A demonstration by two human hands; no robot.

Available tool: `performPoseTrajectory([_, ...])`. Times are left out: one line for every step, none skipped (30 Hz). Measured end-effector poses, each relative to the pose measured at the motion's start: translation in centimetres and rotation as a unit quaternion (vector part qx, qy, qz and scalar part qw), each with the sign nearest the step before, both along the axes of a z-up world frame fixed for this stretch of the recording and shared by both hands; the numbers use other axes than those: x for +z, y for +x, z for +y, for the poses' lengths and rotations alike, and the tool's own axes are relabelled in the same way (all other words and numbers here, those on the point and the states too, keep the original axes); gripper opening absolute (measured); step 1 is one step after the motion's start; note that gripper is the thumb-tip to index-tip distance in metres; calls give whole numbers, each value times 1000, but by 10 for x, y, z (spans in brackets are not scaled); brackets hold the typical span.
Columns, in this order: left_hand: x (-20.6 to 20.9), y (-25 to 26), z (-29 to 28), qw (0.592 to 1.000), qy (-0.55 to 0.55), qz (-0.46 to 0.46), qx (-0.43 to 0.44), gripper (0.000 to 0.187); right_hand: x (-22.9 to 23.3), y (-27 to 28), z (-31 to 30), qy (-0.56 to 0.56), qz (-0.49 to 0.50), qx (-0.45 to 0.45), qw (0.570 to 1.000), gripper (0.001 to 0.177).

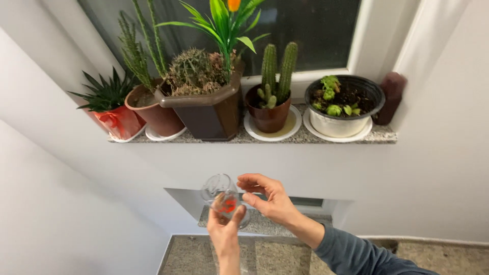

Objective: The person fills a glass with water at the kitchen sink, carries it upstairs, and waters several potted plants on a window sill. The person repeats this process by refilling the glass and watering additional plants.

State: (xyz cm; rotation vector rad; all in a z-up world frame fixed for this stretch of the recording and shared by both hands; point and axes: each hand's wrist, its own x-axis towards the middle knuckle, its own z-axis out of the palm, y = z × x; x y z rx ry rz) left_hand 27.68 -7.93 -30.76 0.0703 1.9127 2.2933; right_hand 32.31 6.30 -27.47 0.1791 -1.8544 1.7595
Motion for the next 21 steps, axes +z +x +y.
performPoseTrajectory([-4, 3, 6, 1000, -3, -3, -3, 74, -2, 4, 3, -3, -3, -3, 1000, 37])
performPoseTrajectory([-10, 11, 10, 1000, 21, 3, -1, 69, -6, 12, 4, 0, -12, -7, 1000, 37])
performPoseTrajectory([-17, 18, 15, 999, 46, 9, 1, 64, -11, 19, 6, 3, -20, -12, 1000, 38])
performPoseTrajectory([-22, 24, 16, 999, 43, 3, 3, 64, -11, 26, 6, 0, -26, -10, 1000, 38])
performPoseTrajectory([-26, 29, 18, 999, 32, 6, -2, 62, -11, 33, 7, 13, -30, -7, 999, 38])
performPoseTrajectory([-30, 33, 22, 1000, 22, 11, -7, 60, -10, 38, 10, 27, -33, -5, 999, 38])
performPoseTrajectory([-36, 38, 23, 1000, 21, 7, -6, 60, -16, 42, 12, 25, -37, -4, 999, 38])
performPoseTrajectory([-40, 40, 24, 1000, 21, 5, -12, 64, -21, 44, 15, 26, -40, 7, 999, 40])
performPoseTrajectory([-45, 43, 27, 1000, 22, 4, -18, 68, -26, 45, 19, 28, -43, 18, 999, 42])
performPoseTrajectory([-48, 45, 29, 1000, 20, -1, -16, 68, -28, 46, 20, 26, -47, 19, 998, 42])
performPoseTrajectory([-51, 47, 32, 999, 37, -16, -8, 68, -31, 46, 21, 22, -54, 25, 998, 41])
performPoseTrajectory([-53, 46, 37, 998, 56, -27, 0, 68, -32, 43, 25, 19, -58, 30, 998, 41])
performPoseTrajectory([-54, 44, 41, 998, 56, -29, 2, 68, -32, 40, 30, 19, -60, 31, 998, 41])
performPoseTrajectory([-56, 44, 45, 998, 45, -29, 17, 68, -34, 39, 34, 10, -67, 36, 997, 42])
performPoseTrajectory([-59, 44, 48, 998, 35, -29, 32, 69, -35, 37, 37, 1, -74, 42, 996, 43])
performPoseTrajectory([-70, 40, 52, 998, 35, -33, 35, 69, -34, 36, 40, 1, -77, 45, 996, 43])
performPoseTrajectory([-82, 36, 56, 997, 61, -21, 41, 70, -32, 35, 43, 13, -66, 57, 996, 43])
performPoseTrajectory([-93, 31, 57, 995, 87, -8, 52, 72, -30, 33, 44, 26, -54, 73, 996, 43])
performPoseTrajectory([-89, 28, 57, 994, 87, -11, 59, 72, -30, 28, 46, 26, -57, 81, 995, 43])
performPoseTrajectory([-88, 28, 58, 994, 86, 2, 68, 71, -31, 25, 49, 26, -61, 105, 992, 45])
performPoseTrajectory([-87, 28, 57, 993, 85, 16, 77, 70, -33, 22, 52, 25, -66, 130, 989, 46])
